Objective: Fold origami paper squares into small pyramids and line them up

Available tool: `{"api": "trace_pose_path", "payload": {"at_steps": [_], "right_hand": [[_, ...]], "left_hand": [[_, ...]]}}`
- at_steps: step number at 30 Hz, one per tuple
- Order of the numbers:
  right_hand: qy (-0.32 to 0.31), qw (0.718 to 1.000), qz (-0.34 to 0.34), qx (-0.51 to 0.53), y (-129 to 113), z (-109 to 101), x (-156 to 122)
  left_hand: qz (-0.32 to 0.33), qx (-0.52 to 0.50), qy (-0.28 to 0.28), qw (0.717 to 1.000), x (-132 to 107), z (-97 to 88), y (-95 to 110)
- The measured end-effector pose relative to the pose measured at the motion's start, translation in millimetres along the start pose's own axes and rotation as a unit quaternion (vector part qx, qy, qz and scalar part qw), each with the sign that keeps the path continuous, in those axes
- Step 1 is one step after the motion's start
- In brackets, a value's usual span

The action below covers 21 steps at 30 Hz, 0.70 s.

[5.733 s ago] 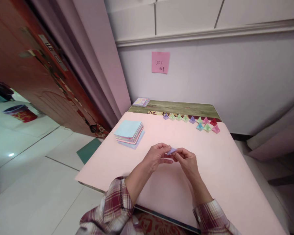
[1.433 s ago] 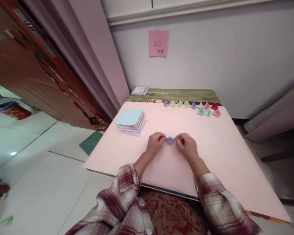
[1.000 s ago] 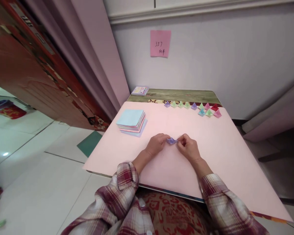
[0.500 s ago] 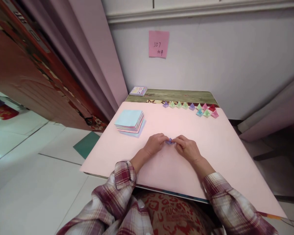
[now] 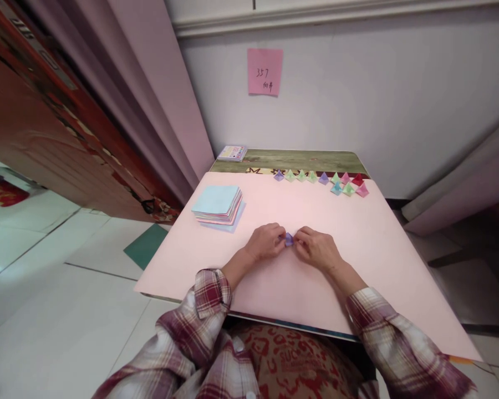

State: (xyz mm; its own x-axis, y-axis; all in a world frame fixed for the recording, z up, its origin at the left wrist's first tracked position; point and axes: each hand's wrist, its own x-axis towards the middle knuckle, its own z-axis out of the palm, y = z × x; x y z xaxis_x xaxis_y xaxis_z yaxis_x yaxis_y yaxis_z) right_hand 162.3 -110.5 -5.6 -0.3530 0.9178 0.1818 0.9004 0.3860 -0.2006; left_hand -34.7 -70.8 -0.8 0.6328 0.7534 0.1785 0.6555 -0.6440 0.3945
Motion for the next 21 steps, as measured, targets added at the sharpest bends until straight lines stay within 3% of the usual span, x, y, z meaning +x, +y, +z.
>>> {"api": "trace_pose_path", "payload": {"at_steps": [4, 8, 13, 21], "right_hand": [[-0.031, 0.995, 0.089, -0.022, -11.3, -7.6, 9.8], [-0.081, 0.985, 0.152, -0.022, -20.9, -13.3, 19.4], [-0.123, 0.973, 0.195, -0.02, -29.8, -18.2, 28.0], [-0.128, 0.968, 0.214, -0.031, -39.3, -17.6, 33.4]], "left_hand": [[-0.079, 0.021, -0.018, 0.997, 9.6, 0.9, 6.7], [-0.139, 0.021, -0.073, 0.987, 21.0, 0.2, 8.7], [-0.165, 0.025, -0.114, 0.979, 31.9, -1.8, 12.1], [-0.223, 0.062, -0.142, 0.962, 42.3, -5.7, 31.5]]}}
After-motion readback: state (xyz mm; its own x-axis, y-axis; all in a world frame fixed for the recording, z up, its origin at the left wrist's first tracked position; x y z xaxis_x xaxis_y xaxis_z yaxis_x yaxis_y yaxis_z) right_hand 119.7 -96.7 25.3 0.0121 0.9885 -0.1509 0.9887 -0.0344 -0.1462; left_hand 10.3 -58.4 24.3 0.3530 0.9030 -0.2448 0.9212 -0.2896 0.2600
